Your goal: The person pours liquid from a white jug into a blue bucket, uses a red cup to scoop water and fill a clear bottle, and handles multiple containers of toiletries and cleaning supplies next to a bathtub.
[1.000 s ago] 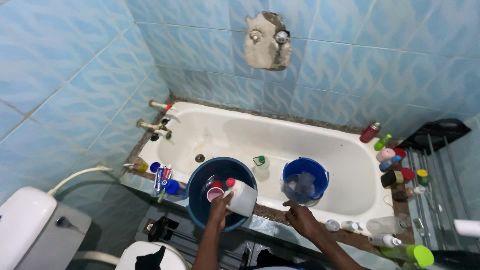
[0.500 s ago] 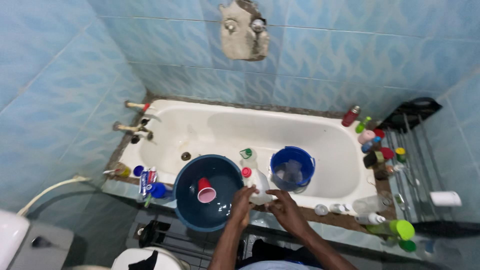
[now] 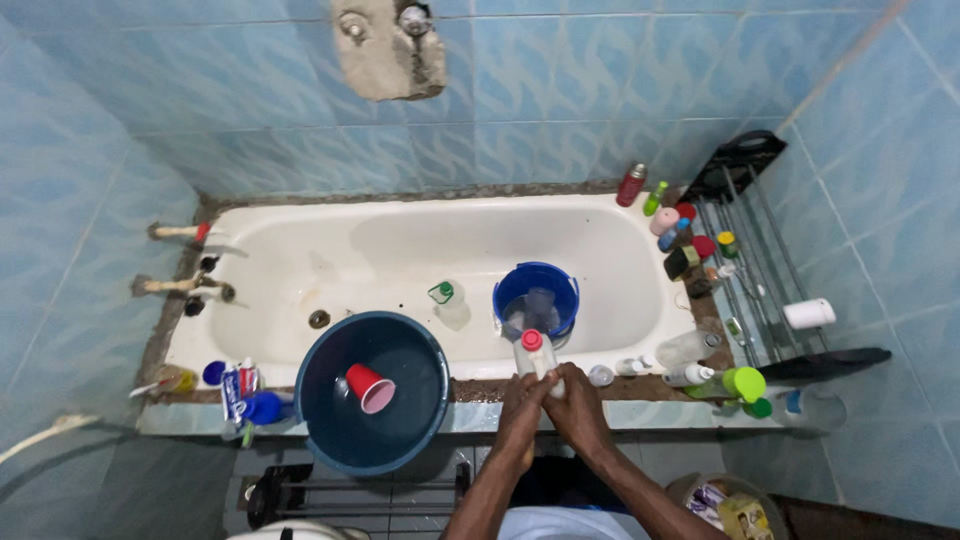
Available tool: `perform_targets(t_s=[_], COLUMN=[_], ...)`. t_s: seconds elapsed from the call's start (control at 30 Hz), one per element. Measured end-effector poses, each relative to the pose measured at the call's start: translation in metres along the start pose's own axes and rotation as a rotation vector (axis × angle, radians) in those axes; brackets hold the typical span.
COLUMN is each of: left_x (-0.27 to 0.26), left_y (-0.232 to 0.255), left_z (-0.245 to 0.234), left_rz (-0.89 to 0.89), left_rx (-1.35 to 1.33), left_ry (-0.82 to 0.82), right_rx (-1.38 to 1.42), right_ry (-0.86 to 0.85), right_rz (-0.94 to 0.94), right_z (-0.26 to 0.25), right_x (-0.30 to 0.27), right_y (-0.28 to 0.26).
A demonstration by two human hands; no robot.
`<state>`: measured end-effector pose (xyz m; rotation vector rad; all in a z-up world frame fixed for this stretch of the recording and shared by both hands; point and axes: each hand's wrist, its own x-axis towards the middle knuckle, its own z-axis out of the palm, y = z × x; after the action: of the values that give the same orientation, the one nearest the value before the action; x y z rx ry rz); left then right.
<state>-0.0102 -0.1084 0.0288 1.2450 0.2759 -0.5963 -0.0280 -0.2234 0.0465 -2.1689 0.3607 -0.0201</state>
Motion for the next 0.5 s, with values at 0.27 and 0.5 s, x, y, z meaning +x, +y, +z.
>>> perform_targets(t_s=[0.27, 0.5], left_x=[-0.014, -0.02], left_y=[-0.01, -0.002], left_z=[0.024, 0.014], left_rz=[-0.125, -0.054], left_rx=[0.174, 0.354], left_ry=[-0.038, -0.093], right_rx=[0.02, 0.278], right_ry=[0.022, -0.145], right_rz=[0.075, 0.374], right_z=[-0.022, -0.032], right_x=[-0.008, 0.016], right_y=[0.012, 0.052])
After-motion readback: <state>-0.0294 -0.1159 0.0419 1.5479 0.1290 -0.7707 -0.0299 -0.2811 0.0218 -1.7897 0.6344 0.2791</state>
